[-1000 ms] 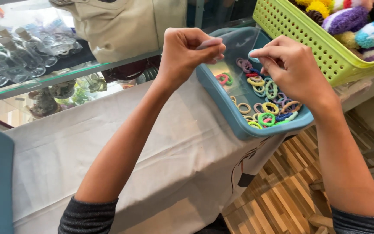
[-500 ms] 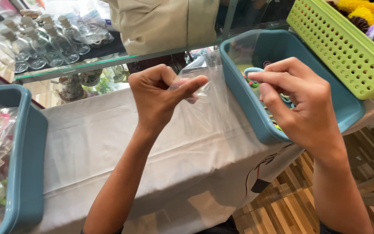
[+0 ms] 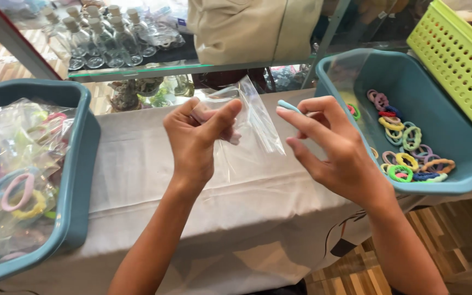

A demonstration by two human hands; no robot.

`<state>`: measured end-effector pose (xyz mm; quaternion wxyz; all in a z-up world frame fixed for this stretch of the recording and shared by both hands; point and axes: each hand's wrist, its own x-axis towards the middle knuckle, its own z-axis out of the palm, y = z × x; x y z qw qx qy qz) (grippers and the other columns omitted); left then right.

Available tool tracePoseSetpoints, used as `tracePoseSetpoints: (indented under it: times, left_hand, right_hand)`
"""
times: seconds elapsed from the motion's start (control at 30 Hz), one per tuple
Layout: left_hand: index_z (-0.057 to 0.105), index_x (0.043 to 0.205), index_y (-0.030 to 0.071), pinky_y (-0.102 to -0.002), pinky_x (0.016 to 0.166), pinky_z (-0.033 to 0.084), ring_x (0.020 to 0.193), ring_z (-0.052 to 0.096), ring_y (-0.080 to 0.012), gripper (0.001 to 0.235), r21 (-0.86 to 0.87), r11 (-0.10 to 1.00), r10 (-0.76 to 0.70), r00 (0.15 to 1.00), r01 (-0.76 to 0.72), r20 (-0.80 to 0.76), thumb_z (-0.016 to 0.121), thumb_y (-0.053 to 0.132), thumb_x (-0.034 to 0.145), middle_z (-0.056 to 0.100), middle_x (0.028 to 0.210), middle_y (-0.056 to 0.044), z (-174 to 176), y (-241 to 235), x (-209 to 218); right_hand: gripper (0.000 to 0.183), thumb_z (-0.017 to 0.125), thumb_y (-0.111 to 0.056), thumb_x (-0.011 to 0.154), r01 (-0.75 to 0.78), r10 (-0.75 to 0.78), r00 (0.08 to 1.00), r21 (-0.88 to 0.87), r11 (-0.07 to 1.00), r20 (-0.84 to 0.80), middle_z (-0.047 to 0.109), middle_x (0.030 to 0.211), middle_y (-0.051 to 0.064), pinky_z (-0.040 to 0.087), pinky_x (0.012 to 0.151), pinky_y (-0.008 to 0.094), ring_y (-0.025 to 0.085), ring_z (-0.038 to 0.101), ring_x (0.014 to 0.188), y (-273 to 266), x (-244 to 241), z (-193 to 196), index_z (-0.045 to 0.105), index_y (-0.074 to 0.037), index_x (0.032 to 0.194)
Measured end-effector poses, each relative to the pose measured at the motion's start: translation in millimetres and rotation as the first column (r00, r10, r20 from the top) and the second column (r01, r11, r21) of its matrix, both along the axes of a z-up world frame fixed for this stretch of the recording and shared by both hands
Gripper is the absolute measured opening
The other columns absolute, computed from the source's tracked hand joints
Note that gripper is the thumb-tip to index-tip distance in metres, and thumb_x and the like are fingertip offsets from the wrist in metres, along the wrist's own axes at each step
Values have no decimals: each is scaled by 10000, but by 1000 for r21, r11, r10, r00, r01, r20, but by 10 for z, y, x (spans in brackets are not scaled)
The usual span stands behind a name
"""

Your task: Sorting and packaging colorful hair ties into small plastic bags.

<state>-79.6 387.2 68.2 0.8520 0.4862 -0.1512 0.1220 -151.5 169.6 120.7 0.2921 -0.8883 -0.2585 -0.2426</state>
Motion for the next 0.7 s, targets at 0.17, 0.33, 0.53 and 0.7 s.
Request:
tracePoseSetpoints:
  times: [0.17,0.33,0.53,0.7]
  left_hand:
    - [540,658,78,-279,440,537,507,625,-111,374,-13,973,-224,938,228,-265,872,100,828,682,663,-88,-305,40,34]
    - [582,749,42,-322,434,517,533,665,-178,328,147,916,-277,854,374,-441,826,237,850,649,680,-95,-464,130,-10]
    - [628,1254,46,-456,1028,440,1208,556,-229,640,404,914,48,998,-24,-49,533,572,901,645,1286,-113,-474,344,-160]
    - [449,1443,-26,-548,1241,218,1469,405,-288,1024,561,673,-14,750,-482,662,824,552,686,479,1523,-166,-153,472,-315]
  right_hand:
    - [565,819,-16,857,-191,196,971,-51,980,135,516,1193,122,553,827,315,181,623,911,138,164,-14,624,-14,1386]
    - [320,827,15,855,-244,257,956,-99,965,143,573,1105,93,541,765,319,198,637,884,194,231,-90,744,-64,1154]
    - [225,815,31,838,-212,209,976,47,976,53,584,1048,77,536,736,295,159,636,843,206,241,-212,773,-55,1041]
    - [224,820,17,822,-208,211,977,127,970,-11,591,1040,61,537,744,285,156,631,873,216,221,-262,775,-57,1028]
